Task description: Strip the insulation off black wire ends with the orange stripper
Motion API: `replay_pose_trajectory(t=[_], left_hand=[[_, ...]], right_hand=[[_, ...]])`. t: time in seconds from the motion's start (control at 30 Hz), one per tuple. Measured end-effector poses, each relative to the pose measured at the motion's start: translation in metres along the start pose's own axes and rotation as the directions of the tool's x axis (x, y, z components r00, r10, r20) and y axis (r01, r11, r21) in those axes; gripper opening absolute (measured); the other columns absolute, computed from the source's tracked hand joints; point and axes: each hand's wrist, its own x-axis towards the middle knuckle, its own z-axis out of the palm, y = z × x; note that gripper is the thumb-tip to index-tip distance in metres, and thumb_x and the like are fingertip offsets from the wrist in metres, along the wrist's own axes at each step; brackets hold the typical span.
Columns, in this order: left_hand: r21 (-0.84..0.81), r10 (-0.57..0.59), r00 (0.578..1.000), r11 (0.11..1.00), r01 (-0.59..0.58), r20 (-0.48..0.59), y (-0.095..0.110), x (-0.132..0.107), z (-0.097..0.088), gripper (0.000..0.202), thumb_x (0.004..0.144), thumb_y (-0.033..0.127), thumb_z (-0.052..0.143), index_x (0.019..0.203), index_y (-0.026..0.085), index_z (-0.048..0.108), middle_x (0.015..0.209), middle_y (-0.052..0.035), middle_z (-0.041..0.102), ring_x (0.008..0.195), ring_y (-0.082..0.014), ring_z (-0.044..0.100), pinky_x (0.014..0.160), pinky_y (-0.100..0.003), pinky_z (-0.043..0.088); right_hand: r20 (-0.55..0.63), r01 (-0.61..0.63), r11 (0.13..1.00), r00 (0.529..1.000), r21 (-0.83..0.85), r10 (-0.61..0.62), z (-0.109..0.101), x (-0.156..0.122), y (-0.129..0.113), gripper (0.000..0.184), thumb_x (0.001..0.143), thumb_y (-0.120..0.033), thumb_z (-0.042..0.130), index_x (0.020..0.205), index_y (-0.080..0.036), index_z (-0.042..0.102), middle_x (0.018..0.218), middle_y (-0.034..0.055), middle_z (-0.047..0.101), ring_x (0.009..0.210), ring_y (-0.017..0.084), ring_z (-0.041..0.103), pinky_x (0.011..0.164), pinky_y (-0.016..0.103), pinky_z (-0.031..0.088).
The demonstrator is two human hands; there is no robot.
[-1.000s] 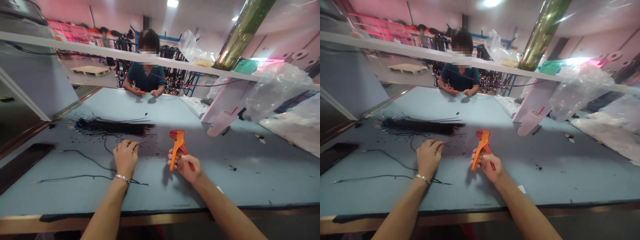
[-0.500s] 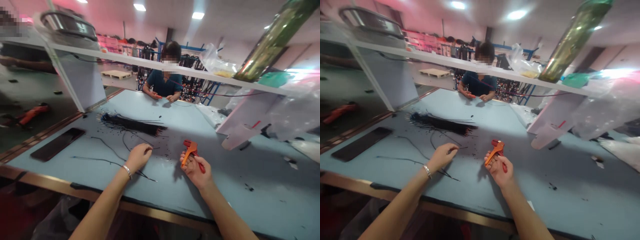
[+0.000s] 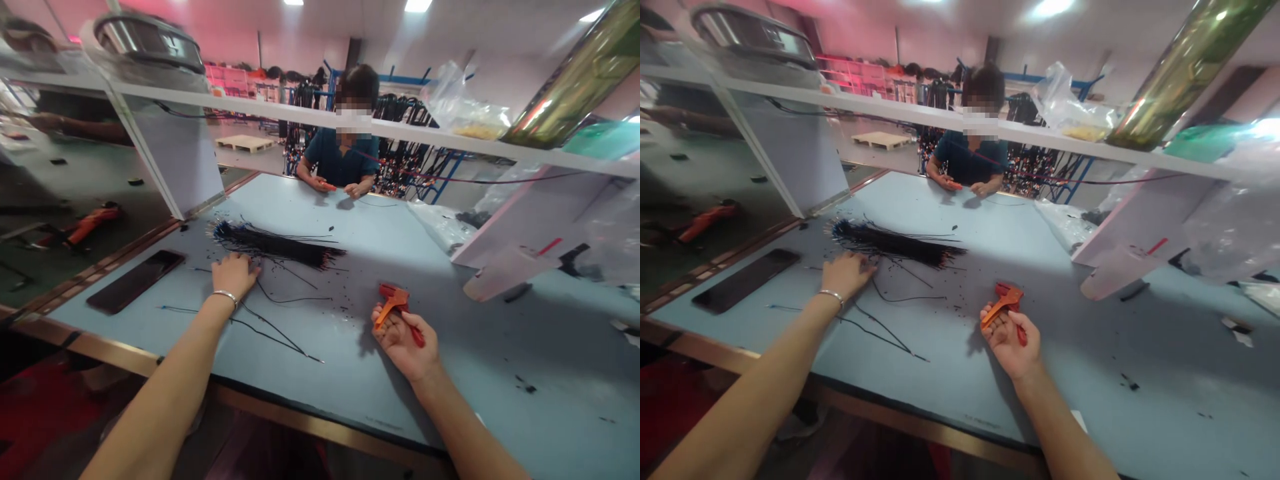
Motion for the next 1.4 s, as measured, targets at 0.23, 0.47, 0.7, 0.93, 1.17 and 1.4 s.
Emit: replay_pose_trajectory(t=[0.23,0.47,0.7,0.93,1.17,1.4], left_hand=[[0.055,-0.080,0.995,0.996,0.077,0.053,0.006,0.007,0.001,0.033,0.078,0.026,0.044,0.088,0.009,0.070,0.094,-0.0236,0.071,0.092,-0.0350,0.064,0.079,-0.044,0.038],[0.021,-0.137,0.989,0.990,0.138,-0.061,-0.012,0.005,-0.018,0.035,0.082,0.030,0.041,0.094,0.014,0.069,0.099,-0.0208,0.071,0.090,-0.0341,0.064,0.076,-0.044,0.038],[-0.041,-0.042,0.997,0.998,0.045,0.067,0.008,0.018,-0.002,0.031,0.079,0.032,0.047,0.090,0.014,0.070,0.104,-0.0201,0.070,0.099,-0.0360,0.062,0.083,-0.046,0.040],[-0.082,-0.172,0.985,0.981,0.173,0.019,-0.001,0.012,-0.020,0.028,0.079,0.026,0.048,0.082,0.007,0.069,0.091,-0.0250,0.069,0.091,-0.0402,0.064,0.080,-0.052,0.041],[-0.790,-0.104,0.884,0.505,-0.347,-0.455,0.004,-0.015,-0.103,0.052,0.093,0.049,0.014,0.119,0.027,0.053,0.083,-0.0006,0.063,0.071,-0.0139,0.059,0.077,-0.036,0.048],[-0.675,0.199,0.933,0.647,-0.355,-0.301,0.025,-0.013,-0.041,0.028,0.076,0.045,0.056,0.071,0.019,0.065,0.068,-0.0050,0.065,0.070,-0.0194,0.059,0.069,-0.033,0.046]], right_hand=[[-0.032,0.000,0.999,0.999,0.052,0.002,0.001,-0.001,-0.001,0.023,0.070,-0.016,0.061,0.092,-0.014,0.067,0.088,0.0105,0.071,0.085,0.022,0.069,0.065,0.031,0.057],[-0.024,0.007,1.000,1.000,0.026,-0.006,-0.001,-0.001,-0.001,0.025,0.070,-0.015,0.060,0.094,-0.016,0.067,0.092,0.0101,0.071,0.087,0.024,0.068,0.065,0.033,0.057],[-0.013,-0.004,1.000,1.000,-0.019,0.004,-0.003,-0.001,-0.004,0.024,0.071,-0.016,0.060,0.093,-0.016,0.067,0.093,0.0105,0.072,0.088,0.024,0.069,0.071,0.036,0.059],[-0.052,-0.026,0.999,0.998,0.025,0.028,-0.001,-0.001,-0.003,0.020,0.070,-0.015,0.058,0.088,-0.015,0.068,0.091,0.0108,0.073,0.085,0.022,0.070,0.072,0.034,0.059],[-0.080,-0.043,0.997,0.996,0.067,0.048,0.002,-0.001,-0.002,0.026,0.069,-0.012,0.057,0.092,-0.013,0.069,0.091,0.0120,0.073,0.086,0.024,0.070,0.067,0.033,0.059],[-0.030,-0.045,0.998,0.998,0.046,0.046,-0.002,0.001,-0.003,0.026,0.070,-0.012,0.057,0.093,-0.012,0.068,0.091,0.0115,0.073,0.086,0.023,0.070,0.070,0.032,0.058]])
